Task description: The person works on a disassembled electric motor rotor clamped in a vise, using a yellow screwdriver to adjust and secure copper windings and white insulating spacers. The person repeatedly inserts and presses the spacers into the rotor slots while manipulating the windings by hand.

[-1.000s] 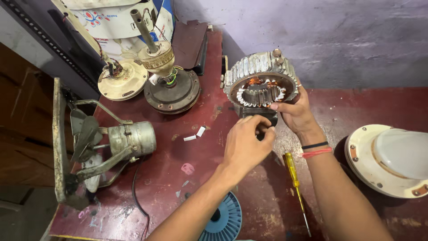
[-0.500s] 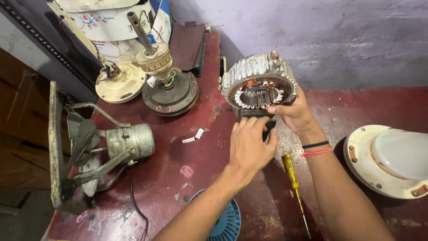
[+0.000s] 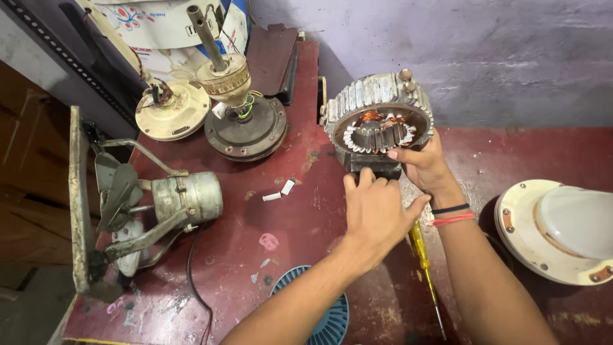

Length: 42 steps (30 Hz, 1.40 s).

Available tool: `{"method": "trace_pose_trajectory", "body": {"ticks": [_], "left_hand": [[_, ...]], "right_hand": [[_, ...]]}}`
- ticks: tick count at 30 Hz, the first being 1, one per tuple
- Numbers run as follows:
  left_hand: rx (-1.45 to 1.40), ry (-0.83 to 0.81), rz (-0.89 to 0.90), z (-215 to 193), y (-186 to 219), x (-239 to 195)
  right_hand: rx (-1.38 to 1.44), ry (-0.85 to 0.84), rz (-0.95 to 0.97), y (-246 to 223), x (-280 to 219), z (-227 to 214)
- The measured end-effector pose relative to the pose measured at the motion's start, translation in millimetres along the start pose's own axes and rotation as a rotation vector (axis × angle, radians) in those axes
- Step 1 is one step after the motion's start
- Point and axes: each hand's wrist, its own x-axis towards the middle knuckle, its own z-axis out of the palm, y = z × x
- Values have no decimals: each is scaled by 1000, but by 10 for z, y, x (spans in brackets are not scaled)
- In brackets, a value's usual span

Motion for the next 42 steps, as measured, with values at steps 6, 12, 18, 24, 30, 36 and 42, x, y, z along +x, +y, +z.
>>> {"method": "trace_pose_trajectory", "body": {"ticks": [6, 12, 18, 24, 30, 36, 42], "left_hand": [[22, -71, 127, 49, 57, 4], [-74, 28, 256, 75, -20, -107], [-114, -2, 244, 62, -117, -163], [-159, 0, 129, -20, -86, -194], [-190, 207, 50, -67, -191, -80], [-181, 195, 9, 40, -286, -31], [-175, 193, -1, 99, -344, -12]], "right_hand": [[-13, -15, 6, 1, 33, -41], [-29, -24, 3, -31, 6, -24], [-51, 5, -11, -20, 4, 16], [-22, 15, -36, 28, 9, 7], [-29, 28, -25, 82, 6, -67], [-17, 8, -14, 99, 4, -102], [-24, -30, -24, 96, 5, -117]]}}
